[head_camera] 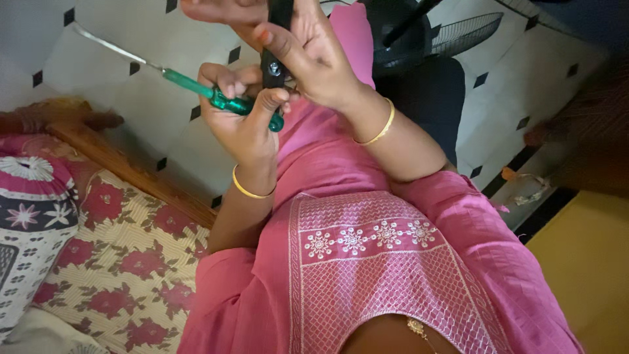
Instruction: The person uses a screwdriver to tighten a screw on a black metal chair leg. They hold the leg with one hand and turn the screwdriver with the other, repeatedly adjusting the screw to secure the joint.
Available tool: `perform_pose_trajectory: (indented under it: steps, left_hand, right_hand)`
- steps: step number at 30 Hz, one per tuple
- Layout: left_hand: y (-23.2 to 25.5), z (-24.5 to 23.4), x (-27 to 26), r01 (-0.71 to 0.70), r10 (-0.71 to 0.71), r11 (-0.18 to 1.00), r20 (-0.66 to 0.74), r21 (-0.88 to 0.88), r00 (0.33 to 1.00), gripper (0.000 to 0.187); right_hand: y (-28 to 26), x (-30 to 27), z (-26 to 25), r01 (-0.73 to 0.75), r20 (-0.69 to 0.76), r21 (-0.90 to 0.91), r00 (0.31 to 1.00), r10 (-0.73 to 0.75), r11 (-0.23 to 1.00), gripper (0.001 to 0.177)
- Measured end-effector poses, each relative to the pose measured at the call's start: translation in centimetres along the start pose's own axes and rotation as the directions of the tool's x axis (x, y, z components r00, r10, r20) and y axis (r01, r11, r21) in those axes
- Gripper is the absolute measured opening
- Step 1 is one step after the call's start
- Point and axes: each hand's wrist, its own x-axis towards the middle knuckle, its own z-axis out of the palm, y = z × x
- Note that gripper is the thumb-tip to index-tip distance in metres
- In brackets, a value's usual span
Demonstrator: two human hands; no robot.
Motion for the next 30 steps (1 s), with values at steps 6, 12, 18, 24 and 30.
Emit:
perform_pose_trajectory:
  steps: [6,12,18,24,30]
  left_hand:
    - [-0.6,0.2,-0.2,-0.067,0.066,0.998,0.029,0.020,0.997,0.051]
    - [-1.1,0.2,-0.5,-0.002,0.004,0.998,0.035,-0.058,0.999,0.049]
    - [-1.4,0.4,0.1,-0.059,0.050,0.993,-0.090,-0.104,0.995,0.052]
    - [0.3,1.6,0.0,-0.182,0.184,0.982,0.036,-0.059,0.982,0.047]
    - [-0.9,2.6,-1.1,-0.117,0.131,0.984,0.106,-0.131,0.986,0.048]
  right_hand:
    - [-0.8,-0.2,0.0,0.050,0.141,0.077,0.988,-0.061,0.996,0.051]
    - [-2.4,0.6,-0.8,0.121,0.310,-0.038,0.945,-0.103,0.992,0.041]
    - [-3.4,1.3,-0.6,0.036,0.359,-0.171,0.933,0.028,0.985,0.023]
    - [-5.5,-0.6,-1.5,0.051,0.406,-0.105,0.914,-0.004,0.993,0.048]
    - [-7.0,-4.3,-2.0,0.131,0.311,-0.206,0.948,-0.062,0.970,0.047]
